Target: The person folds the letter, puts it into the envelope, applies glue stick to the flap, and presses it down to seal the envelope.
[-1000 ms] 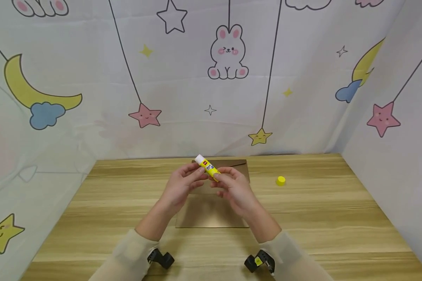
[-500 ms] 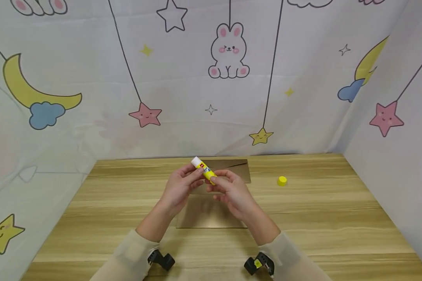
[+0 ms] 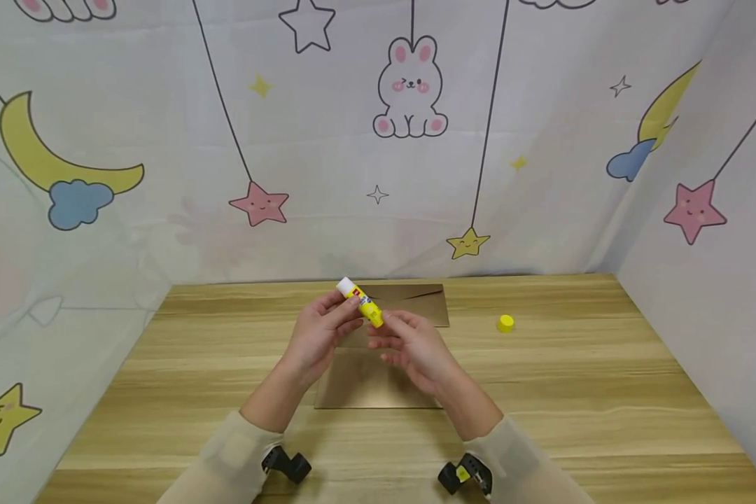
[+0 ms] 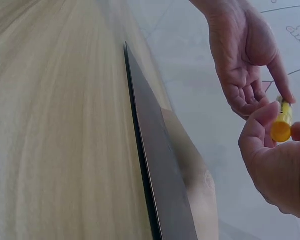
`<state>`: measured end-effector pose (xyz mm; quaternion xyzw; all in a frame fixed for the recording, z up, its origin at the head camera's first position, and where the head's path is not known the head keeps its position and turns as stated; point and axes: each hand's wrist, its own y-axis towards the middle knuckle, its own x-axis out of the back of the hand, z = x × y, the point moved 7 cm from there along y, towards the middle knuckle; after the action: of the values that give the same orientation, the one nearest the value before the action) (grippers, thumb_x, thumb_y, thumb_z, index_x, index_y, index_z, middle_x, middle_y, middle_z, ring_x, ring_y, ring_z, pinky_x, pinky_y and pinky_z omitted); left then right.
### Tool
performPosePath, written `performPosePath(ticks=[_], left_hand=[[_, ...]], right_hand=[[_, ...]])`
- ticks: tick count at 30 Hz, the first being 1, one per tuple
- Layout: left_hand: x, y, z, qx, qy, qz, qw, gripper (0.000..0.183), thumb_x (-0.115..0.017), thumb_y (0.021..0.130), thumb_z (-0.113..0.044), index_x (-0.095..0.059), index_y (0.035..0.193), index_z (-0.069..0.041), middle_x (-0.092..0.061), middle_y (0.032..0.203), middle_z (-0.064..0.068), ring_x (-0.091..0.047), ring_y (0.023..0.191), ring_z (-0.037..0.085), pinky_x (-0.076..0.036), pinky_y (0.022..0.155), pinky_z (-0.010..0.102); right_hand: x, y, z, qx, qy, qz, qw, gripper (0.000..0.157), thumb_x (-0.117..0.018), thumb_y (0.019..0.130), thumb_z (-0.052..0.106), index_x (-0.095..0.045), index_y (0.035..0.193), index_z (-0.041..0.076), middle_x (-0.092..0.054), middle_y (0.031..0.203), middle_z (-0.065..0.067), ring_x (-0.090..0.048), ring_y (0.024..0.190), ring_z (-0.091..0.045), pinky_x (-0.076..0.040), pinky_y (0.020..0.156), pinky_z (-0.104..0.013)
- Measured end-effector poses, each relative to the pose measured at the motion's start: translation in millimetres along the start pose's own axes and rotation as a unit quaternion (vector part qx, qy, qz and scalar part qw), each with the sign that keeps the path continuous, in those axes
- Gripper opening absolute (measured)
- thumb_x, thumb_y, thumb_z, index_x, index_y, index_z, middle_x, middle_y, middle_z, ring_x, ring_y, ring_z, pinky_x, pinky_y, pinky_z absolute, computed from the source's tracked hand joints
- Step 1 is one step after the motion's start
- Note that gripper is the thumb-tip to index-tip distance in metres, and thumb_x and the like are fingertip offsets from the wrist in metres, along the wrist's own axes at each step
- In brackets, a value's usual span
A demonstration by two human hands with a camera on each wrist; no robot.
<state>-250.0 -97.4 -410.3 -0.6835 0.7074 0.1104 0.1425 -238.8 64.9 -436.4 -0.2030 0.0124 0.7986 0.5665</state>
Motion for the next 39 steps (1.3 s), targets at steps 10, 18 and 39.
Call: performPosePath(ticks=[10, 18, 39], left_hand=[[-0.4, -0.4, 0.5, -0.007, -0.008, -0.01, 0.9999, 0.031, -0.075, 0.101, -0.01, -0.065, 0.125, 0.008, -0.073, 0.111, 0.014, -0.073, 0.094, 0.02, -0.061, 0.085, 0.03], [-0.2, -0.9, 1.2, -0.002, -0.004, -0.018, 0.9998, 0.033, -0.076, 0.101, -0.01, -0.065, 0.126, 0.008, -0.073, 0.111, 0.013, -0.073, 0.095, 0.019, -0.061, 0.085, 0.03], [-0.3, -1.3, -1.0, -0.012, 0.005, -0.008, 0.9999, 0.036, -0.075, 0.101, -0.011, -0.064, 0.129, 0.009, -0.073, 0.112, 0.014, -0.073, 0.094, 0.019, -0.061, 0.085, 0.029]], right_hand=[[0.7, 1.1, 2.2, 0.05, -0.021, -0.035, 0.998, 0.023, -0.061, 0.11, 0.013, -0.057, 0.127, -0.003, -0.073, 0.109, -0.014, -0.072, 0.094, -0.02, -0.059, 0.079, -0.027], [-1.7, -4.2, 11.3, 0.137, -0.108, -0.085, 0.981, 0.028, -0.073, 0.1, 0.003, -0.059, 0.123, -0.004, -0.07, 0.11, -0.016, -0.073, 0.095, -0.02, -0.061, 0.083, -0.031], [-5.0, -2.6, 7.3, 0.121, -0.091, -0.036, 0.988, 0.026, -0.066, 0.107, 0.009, -0.057, 0.128, -0.003, -0.071, 0.116, -0.022, -0.073, 0.099, -0.025, -0.058, 0.097, -0.044]])
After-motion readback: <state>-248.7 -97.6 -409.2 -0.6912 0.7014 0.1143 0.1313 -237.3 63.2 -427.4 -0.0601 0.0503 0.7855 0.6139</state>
